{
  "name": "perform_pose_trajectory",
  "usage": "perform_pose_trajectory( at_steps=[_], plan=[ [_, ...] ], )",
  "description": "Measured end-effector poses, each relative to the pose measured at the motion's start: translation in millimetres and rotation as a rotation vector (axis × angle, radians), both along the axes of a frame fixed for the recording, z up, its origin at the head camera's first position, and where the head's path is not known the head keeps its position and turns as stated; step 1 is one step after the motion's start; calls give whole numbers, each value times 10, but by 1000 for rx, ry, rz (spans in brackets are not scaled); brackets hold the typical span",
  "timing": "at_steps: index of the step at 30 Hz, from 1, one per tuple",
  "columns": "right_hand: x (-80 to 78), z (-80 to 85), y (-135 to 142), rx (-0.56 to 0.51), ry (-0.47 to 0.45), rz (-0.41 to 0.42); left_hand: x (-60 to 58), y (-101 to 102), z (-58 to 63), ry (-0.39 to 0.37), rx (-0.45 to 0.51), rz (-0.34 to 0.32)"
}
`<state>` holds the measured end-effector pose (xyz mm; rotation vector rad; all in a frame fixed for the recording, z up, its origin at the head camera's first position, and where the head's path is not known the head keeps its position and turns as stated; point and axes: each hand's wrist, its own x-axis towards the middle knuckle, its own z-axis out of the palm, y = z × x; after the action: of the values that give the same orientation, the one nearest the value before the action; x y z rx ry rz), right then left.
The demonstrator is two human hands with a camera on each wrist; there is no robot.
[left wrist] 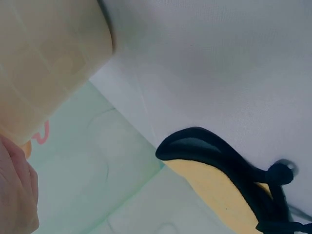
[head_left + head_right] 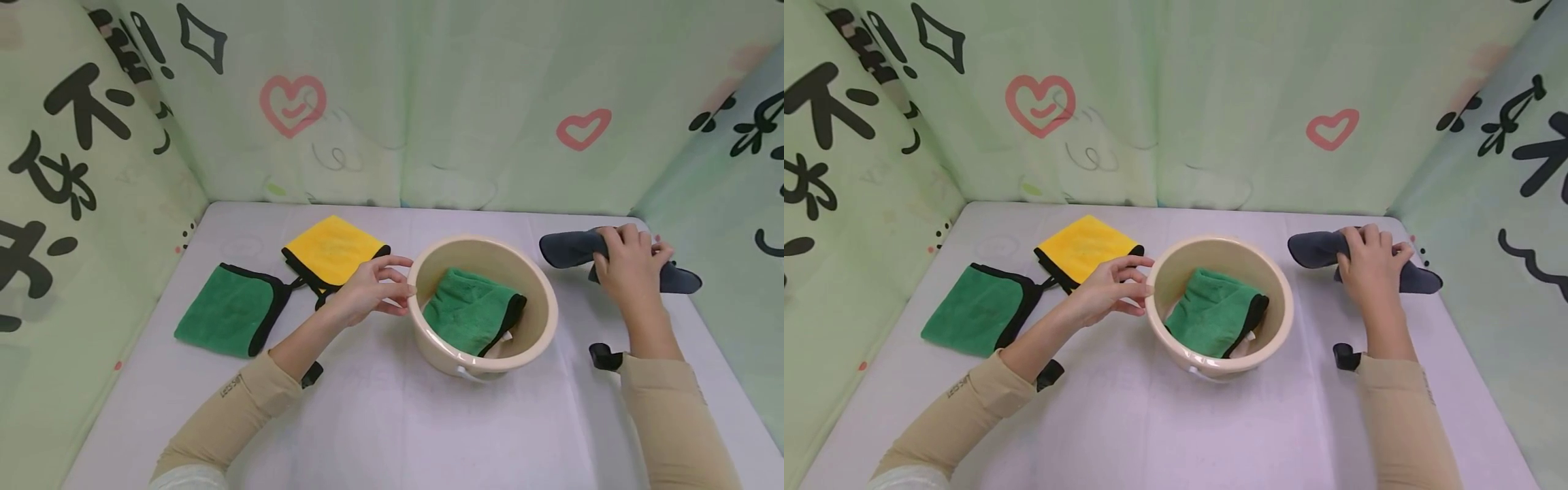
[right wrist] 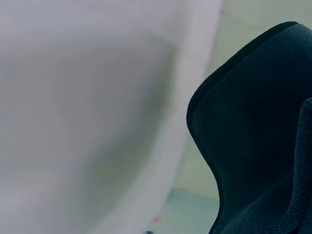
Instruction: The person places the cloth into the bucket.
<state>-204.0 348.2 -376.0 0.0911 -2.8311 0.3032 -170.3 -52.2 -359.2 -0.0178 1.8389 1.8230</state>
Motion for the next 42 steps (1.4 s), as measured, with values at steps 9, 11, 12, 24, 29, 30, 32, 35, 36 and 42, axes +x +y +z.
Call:
perform_pose_trajectory(
  at_steps=[9, 11, 12, 24, 29, 30, 32, 35, 36, 42],
  plan=[
    [145, 455, -371, -22, 235, 70, -2, 5, -4, 3, 2, -2],
    [183, 539, -458, -24, 286, 102, -5, 3, -8, -1, 1, 0],
    [202, 578, -502, -25, 314, 124, -6, 2, -10, -1, 2, 0],
    [434, 797, -1037, 34, 527, 401, -1, -9, -10, 0, 14, -4],
    [512, 773, -1219, 56, 510, 513, -6, -2, -5, 1, 6, -5],
    [521, 759, -1250, 55, 505, 533, -7, 0, -6, 3, 3, -6],
    [536, 730, -1309, 69, 486, 573, -7, 1, -3, 3, -1, -5],
    [560, 687, -1387, 90, 452, 616, -6, 2, -6, -1, -4, -3],
    [570, 675, -1409, 95, 432, 628, -7, 2, -10, -1, -8, -1],
    [603, 576, -1512, 132, 311, 678, -13, 11, -23, -5, -18, 10]
  ],
)
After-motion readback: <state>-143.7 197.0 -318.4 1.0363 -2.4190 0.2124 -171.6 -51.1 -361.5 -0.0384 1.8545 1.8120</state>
